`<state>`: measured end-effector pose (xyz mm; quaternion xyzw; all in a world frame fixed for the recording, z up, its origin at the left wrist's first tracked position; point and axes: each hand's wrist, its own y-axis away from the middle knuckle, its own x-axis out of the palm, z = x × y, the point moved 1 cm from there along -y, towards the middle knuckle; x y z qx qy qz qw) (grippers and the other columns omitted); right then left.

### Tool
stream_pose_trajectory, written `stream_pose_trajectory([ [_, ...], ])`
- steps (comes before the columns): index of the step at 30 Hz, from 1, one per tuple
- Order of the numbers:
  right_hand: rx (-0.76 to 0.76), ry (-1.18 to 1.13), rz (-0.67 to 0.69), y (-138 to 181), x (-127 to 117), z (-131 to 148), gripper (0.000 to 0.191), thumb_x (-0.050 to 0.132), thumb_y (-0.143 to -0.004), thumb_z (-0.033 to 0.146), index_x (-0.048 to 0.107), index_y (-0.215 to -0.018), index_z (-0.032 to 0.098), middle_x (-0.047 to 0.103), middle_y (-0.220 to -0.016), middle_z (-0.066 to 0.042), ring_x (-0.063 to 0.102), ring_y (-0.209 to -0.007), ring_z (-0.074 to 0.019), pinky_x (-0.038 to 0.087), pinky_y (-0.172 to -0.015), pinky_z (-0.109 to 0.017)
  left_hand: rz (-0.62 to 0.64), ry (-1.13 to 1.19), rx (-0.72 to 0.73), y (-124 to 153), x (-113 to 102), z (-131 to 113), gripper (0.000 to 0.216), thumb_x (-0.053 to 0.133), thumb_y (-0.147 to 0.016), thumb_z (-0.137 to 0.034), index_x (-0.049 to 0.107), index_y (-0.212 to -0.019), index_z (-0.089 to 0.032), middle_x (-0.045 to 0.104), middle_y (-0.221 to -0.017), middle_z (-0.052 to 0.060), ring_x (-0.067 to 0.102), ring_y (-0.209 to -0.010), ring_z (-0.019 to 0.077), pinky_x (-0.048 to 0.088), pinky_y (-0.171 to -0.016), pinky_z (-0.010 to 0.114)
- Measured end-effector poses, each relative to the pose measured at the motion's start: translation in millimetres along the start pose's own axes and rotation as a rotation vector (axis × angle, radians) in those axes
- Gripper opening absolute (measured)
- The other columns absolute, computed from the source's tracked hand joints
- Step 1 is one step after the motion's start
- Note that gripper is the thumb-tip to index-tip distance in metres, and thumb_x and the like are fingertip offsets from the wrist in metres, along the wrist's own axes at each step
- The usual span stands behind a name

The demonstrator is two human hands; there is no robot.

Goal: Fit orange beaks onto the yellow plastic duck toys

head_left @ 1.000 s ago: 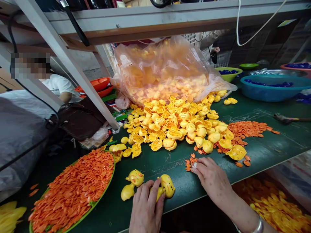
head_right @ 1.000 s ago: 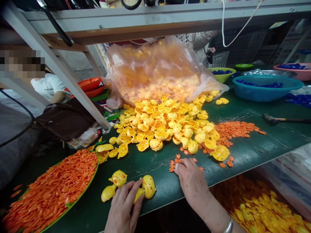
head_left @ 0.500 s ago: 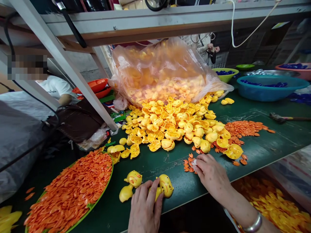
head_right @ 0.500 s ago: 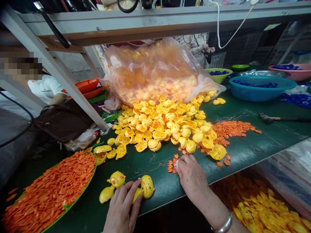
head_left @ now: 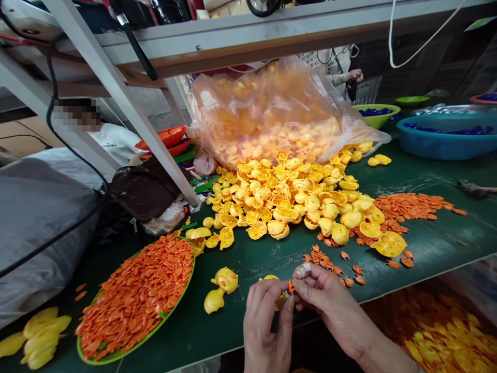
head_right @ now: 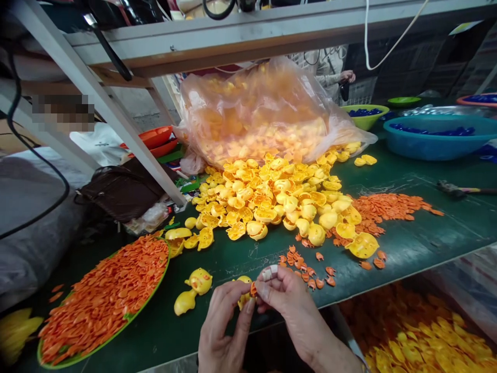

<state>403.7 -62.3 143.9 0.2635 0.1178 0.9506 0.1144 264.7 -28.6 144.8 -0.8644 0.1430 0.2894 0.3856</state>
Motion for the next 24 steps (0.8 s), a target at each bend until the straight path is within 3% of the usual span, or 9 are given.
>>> stream_pose_trajectory([
  [3,-0.013,0.026,-0.032,3,2,-3,0.029,0.075,-0.068,0.043,0.064,-0.075,0.017,0.062,-0.07,0.001,0.054,-0.064,-0.0111,0.047,-0.062,-0.022,-0.043,0.003,0.002,0,2,-1,0.027,0.057,-0.082,-0.009,0.056,-0.105,-0.021,0.062,-0.092,0.003,0.058,-0.088,0.0147,0.05,-0.076,0.027],
  [9,-0.04,0.238,-0.072,6,1,-2,0.03,0.075,-0.065,0.047,0.072,-0.075,0.019,0.068,-0.073,-0.002,0.058,-0.068,-0.0151,0.049,-0.066,-0.025,-0.07,-0.225,0.115,10,0,-1,0.027,0.054,-0.081,-0.005,0.061,-0.1,-0.022,0.066,-0.089,0.003,0.058,-0.085,0.017,0.046,-0.077,0.034],
  [13,-0.024,0.217,-0.101,3,-4,-4,0.03,0.078,-0.061,0.045,0.073,-0.075,0.018,0.07,-0.076,-0.003,0.061,-0.073,-0.017,0.05,-0.071,-0.027,0.088,-0.221,0.158,12,-7,7,0.031,0.053,-0.083,-0.009,0.056,-0.111,-0.022,0.064,-0.102,0.006,0.058,-0.095,0.018,0.048,-0.083,0.035],
  [17,-0.051,0.197,-0.225,-1,-12,-8,0.038,0.079,-0.058,0.047,0.074,-0.079,0.016,0.071,-0.075,-0.006,0.064,-0.068,-0.0192,0.053,-0.067,-0.03,0.162,-0.398,0.039,21,-17,30,0.04,0.056,-0.085,-0.022,0.047,-0.124,-0.019,0.057,-0.122,0.011,0.052,-0.113,0.0227,0.048,-0.092,0.04],
  [21,-0.165,0.335,-0.279,-4,-18,-16,0.034,0.077,-0.059,0.047,0.074,-0.075,0.017,0.071,-0.07,-0.007,0.064,-0.062,-0.0205,0.055,-0.06,-0.032,0.207,-0.406,0.03,32,-11,38,0.038,0.056,-0.085,-0.026,0.048,-0.122,-0.019,0.061,-0.113,0.009,0.058,-0.103,0.0202,0.051,-0.086,0.036],
  [24,-0.307,0.521,-0.236,-4,-19,-23,0.022,0.07,-0.07,0.04,0.073,-0.076,0.019,0.071,-0.077,-0.007,0.066,-0.068,-0.0203,0.056,-0.064,-0.03,0.206,-0.393,0.016,34,-3,33,0.037,0.057,-0.084,-0.028,0.049,-0.119,-0.018,0.062,-0.108,0.009,0.059,-0.098,0.0197,0.052,-0.083,0.034],
])
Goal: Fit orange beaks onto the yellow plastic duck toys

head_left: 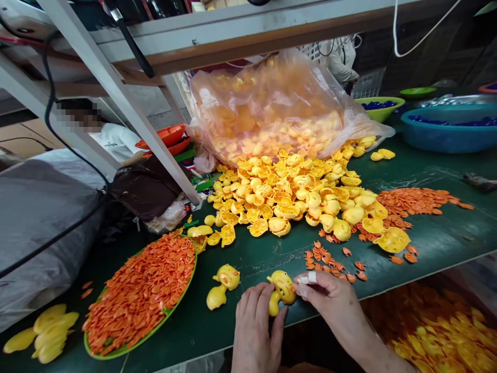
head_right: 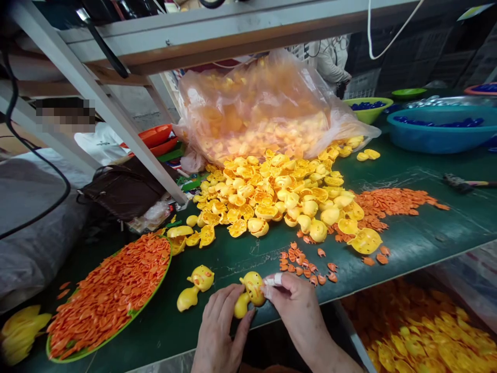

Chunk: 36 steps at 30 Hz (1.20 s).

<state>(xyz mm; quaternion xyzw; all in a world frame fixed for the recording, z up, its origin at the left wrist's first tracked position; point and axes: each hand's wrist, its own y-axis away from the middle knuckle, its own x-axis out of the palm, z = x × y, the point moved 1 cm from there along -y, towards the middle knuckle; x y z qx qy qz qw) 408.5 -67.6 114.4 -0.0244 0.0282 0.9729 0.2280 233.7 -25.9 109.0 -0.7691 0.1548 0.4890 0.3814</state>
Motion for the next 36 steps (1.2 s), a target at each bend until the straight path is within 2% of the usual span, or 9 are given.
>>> stream_pose_trajectory([
  [4,-0.305,0.21,0.039,7,5,2,0.017,0.054,-0.085,0.026,0.069,-0.08,0.02,0.068,-0.083,-0.007,0.065,-0.076,-0.0175,0.055,-0.07,-0.027,-0.013,0.006,-0.016,-3,4,-6,0.037,0.058,-0.084,-0.031,0.051,-0.118,-0.018,0.062,-0.105,0.009,0.06,-0.094,0.02,0.052,-0.079,0.035],
  [8,-0.473,0.4,0.018,11,13,8,0.02,0.046,-0.087,0.016,0.066,-0.082,0.019,0.066,-0.084,-0.006,0.062,-0.076,-0.016,0.052,-0.069,-0.026,-0.015,0.011,-0.034,-2,3,-4,0.039,0.06,-0.082,-0.034,0.052,-0.117,-0.018,0.06,-0.104,0.01,0.06,-0.09,0.0202,0.052,-0.076,0.034],
  [13,-0.584,0.661,0.054,10,19,6,0.025,0.041,-0.088,0.009,0.063,-0.08,0.018,0.063,-0.084,-0.006,0.06,-0.074,-0.0163,0.05,-0.069,-0.028,0.009,0.029,-0.019,5,4,-6,0.042,0.059,-0.082,-0.034,0.052,-0.12,-0.018,0.058,-0.104,0.011,0.059,-0.089,0.0204,0.052,-0.075,0.034],
  [16,-0.616,0.833,0.084,10,21,8,0.024,0.044,-0.084,0.004,0.061,-0.076,0.018,0.061,-0.08,-0.005,0.058,-0.07,-0.0175,0.048,-0.065,-0.029,-0.028,0.096,-0.051,10,9,-11,0.037,0.054,-0.085,-0.031,0.051,-0.119,-0.018,0.057,-0.104,0.011,0.057,-0.09,0.0207,0.051,-0.076,0.036],
  [21,-0.599,1.045,0.188,6,23,23,0.023,0.057,-0.068,-0.005,0.059,-0.072,0.018,0.059,-0.074,-0.003,0.056,-0.067,-0.0193,0.041,-0.057,-0.029,-0.043,0.195,-0.105,14,16,-17,0.033,0.049,-0.088,-0.029,0.049,-0.119,-0.019,0.057,-0.105,0.011,0.056,-0.09,0.021,0.049,-0.077,0.037],
  [25,-0.56,1.108,0.294,-2,18,36,0.024,0.055,-0.07,-0.005,0.058,-0.07,0.019,0.059,-0.071,-0.001,0.056,-0.062,-0.0168,0.037,-0.054,-0.028,-0.043,0.237,-0.111,9,11,-18,0.027,0.051,-0.087,-0.031,0.05,-0.111,-0.019,0.059,-0.101,0.01,0.058,-0.088,0.0207,0.05,-0.075,0.036],
  [28,-0.582,1.19,0.33,-6,18,41,0.023,0.054,-0.069,-0.003,0.059,-0.071,0.019,0.059,-0.068,-0.001,0.056,-0.06,-0.0172,0.034,-0.05,-0.028,-0.003,0.193,-0.06,4,4,-17,0.026,0.056,-0.085,-0.03,0.052,-0.108,-0.019,0.06,-0.099,0.01,0.06,-0.085,0.0199,0.051,-0.072,0.034],
  [32,-0.717,1.446,0.383,-5,21,42,0.024,0.057,-0.058,-0.002,0.062,-0.071,0.018,0.06,-0.068,-0.005,0.055,-0.062,-0.021,0.037,-0.05,-0.03,0.043,0.145,-0.008,-1,-4,-16,0.026,0.058,-0.083,-0.029,0.053,-0.107,-0.019,0.062,-0.099,0.009,0.062,-0.084,0.0195,0.053,-0.071,0.033],
  [36,-0.958,1.579,0.387,4,16,54,0.031,0.055,-0.063,0.002,0.067,-0.089,0.012,0.065,-0.086,-0.014,0.058,-0.082,-0.0284,0.044,-0.07,-0.037,0.059,0.16,-0.004,-2,-6,-15,0.025,0.057,-0.083,-0.028,0.053,-0.106,-0.019,0.062,-0.099,0.009,0.062,-0.085,0.0197,0.053,-0.071,0.033],
])
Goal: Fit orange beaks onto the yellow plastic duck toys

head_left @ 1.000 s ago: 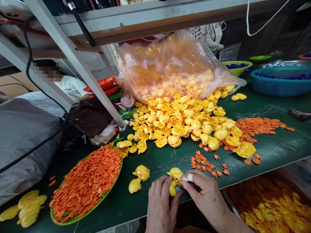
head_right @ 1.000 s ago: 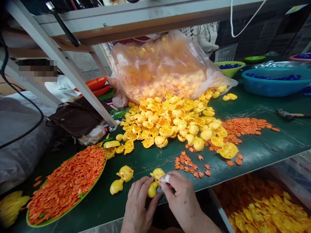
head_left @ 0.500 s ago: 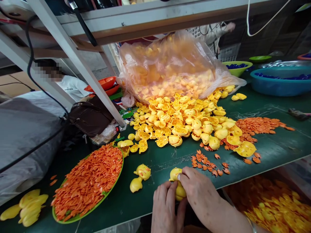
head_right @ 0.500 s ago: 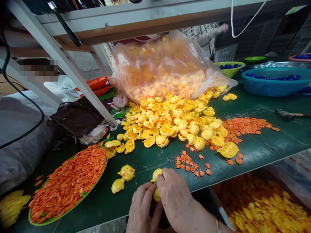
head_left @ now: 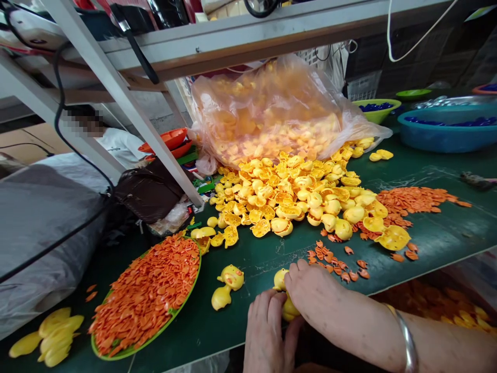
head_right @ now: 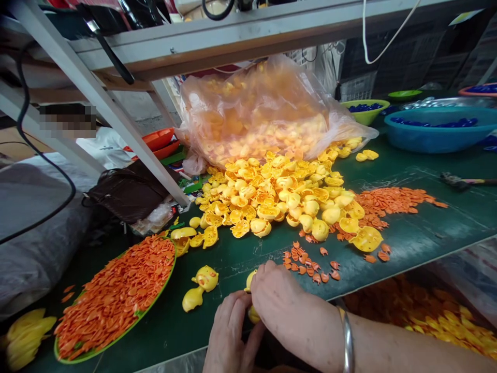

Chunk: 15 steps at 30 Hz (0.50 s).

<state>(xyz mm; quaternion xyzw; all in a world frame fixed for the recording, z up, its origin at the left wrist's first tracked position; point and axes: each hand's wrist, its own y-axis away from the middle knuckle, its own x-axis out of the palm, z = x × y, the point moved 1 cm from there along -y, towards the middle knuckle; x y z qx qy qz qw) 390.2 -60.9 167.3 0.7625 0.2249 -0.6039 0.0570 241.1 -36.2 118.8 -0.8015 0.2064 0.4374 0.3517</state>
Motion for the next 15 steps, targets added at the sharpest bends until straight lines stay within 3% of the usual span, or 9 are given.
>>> stream_pose_trajectory([
  [2,-0.014,-0.052,-0.029,3,-11,-3,0.032,0.053,-0.065,0.0,0.068,-0.089,0.014,0.066,-0.086,-0.013,0.058,-0.083,-0.0266,0.044,-0.071,-0.035,0.015,0.025,-0.012,0,1,1,0.025,0.058,-0.082,-0.026,0.053,-0.105,-0.019,0.062,-0.098,0.008,0.061,-0.084,0.0195,0.053,-0.071,0.033],
  [6,-0.047,-0.16,-0.018,-2,-24,-5,0.03,0.052,-0.061,-0.007,0.066,-0.066,0.02,0.064,-0.068,-0.004,0.057,-0.066,-0.0185,0.041,-0.061,-0.029,-0.002,0.112,-0.06,3,8,3,0.024,0.056,-0.082,-0.023,0.051,-0.106,-0.021,0.06,-0.099,0.007,0.059,-0.086,0.0201,0.052,-0.073,0.035],
  [12,-0.187,-0.13,0.271,-32,-6,4,0.034,0.064,-0.049,-0.005,0.045,-0.035,0.02,0.051,-0.043,0.002,0.055,-0.049,-0.0153,0.036,-0.05,-0.028,-0.069,0.214,-0.088,8,20,8,0.019,0.051,-0.086,-0.028,0.052,-0.104,-0.021,0.057,-0.101,0.008,0.056,-0.089,0.0214,0.049,-0.075,0.036],
  [15,-0.195,-0.17,0.353,-45,-6,1,0.04,0.071,-0.049,0.0,0.039,-0.032,0.018,0.047,-0.04,0.004,0.055,-0.047,-0.0134,0.036,-0.05,-0.027,-0.099,0.229,-0.101,9,23,10,0.02,0.05,-0.087,-0.029,0.053,-0.105,-0.021,0.057,-0.101,0.009,0.057,-0.091,0.0211,0.049,-0.076,0.035],
])
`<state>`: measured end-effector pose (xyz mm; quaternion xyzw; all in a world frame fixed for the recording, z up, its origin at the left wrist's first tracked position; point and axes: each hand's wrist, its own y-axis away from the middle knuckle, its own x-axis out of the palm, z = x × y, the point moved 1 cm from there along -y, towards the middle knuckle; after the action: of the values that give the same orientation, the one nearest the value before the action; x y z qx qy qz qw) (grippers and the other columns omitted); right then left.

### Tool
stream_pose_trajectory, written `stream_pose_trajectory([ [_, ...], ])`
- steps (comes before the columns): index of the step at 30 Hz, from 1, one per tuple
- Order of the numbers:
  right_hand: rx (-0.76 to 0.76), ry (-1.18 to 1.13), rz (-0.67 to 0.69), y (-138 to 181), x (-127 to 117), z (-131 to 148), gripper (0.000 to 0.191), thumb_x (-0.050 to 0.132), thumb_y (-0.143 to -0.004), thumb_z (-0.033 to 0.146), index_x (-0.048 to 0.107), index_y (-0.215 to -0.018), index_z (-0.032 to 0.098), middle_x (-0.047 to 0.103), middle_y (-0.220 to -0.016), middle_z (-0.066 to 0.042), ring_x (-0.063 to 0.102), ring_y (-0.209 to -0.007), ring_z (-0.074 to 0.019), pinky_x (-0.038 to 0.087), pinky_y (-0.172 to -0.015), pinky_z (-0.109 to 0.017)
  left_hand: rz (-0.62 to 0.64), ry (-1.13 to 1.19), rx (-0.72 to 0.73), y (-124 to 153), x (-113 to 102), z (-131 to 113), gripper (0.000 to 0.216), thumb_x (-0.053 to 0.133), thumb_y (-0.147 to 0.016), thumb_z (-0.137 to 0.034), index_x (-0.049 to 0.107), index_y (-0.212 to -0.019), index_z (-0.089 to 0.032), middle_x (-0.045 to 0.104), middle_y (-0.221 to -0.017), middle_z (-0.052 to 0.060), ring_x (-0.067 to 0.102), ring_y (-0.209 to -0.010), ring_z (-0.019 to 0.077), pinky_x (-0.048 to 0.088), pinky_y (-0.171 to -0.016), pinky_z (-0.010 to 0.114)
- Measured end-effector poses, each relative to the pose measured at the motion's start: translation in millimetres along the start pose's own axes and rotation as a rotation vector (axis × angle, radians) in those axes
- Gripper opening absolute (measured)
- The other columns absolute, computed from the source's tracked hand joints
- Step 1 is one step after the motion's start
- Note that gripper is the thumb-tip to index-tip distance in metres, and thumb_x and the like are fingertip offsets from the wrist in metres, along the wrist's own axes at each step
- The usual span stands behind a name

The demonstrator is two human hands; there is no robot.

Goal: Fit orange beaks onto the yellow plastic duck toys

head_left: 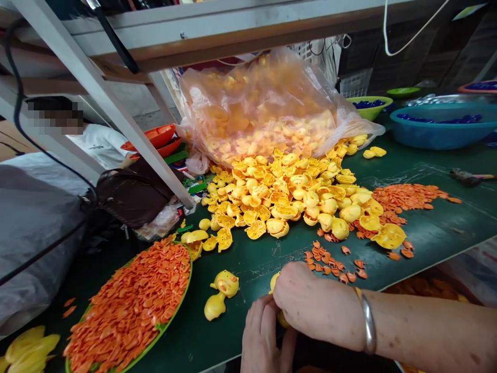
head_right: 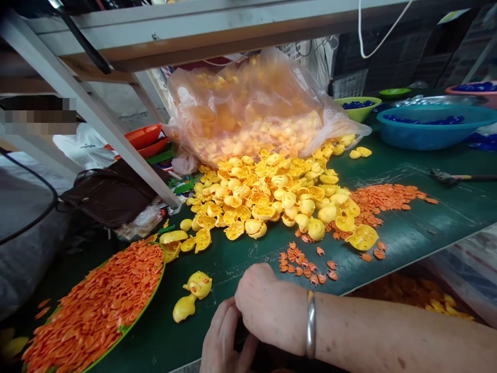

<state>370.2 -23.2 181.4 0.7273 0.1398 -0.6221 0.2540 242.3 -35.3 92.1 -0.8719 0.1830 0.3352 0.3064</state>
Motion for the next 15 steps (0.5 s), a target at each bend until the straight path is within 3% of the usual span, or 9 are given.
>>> stream_pose_trajectory([
  [6,-0.033,-0.076,0.187,2,-18,-1,0.013,0.067,-0.069,0.004,0.067,-0.06,0.014,0.059,-0.055,-0.002,0.06,-0.056,-0.0184,0.041,-0.048,-0.027,-0.038,-0.026,-0.029,4,5,5,0.021,0.049,-0.084,-0.025,0.053,-0.105,-0.02,0.058,-0.099,0.009,0.058,-0.091,0.0219,0.05,-0.077,0.036],
  [9,0.017,-0.072,0.14,7,-14,4,0.016,0.06,-0.074,-0.001,0.069,-0.071,0.012,0.064,-0.067,-0.006,0.063,-0.065,-0.0197,0.045,-0.054,-0.027,-0.033,-0.03,-0.026,5,7,7,0.021,0.05,-0.083,-0.025,0.054,-0.103,-0.021,0.058,-0.099,0.009,0.058,-0.09,0.022,0.05,-0.077,0.036],
  [15,0.047,-0.107,0.136,7,-6,4,0.019,0.06,-0.072,-0.003,0.071,-0.073,0.012,0.066,-0.067,-0.007,0.063,-0.063,-0.0206,0.046,-0.054,-0.028,-0.045,-0.016,-0.021,4,6,6,0.021,0.05,-0.082,-0.021,0.053,-0.103,-0.02,0.058,-0.099,0.009,0.058,-0.091,0.0217,0.05,-0.078,0.036],
])
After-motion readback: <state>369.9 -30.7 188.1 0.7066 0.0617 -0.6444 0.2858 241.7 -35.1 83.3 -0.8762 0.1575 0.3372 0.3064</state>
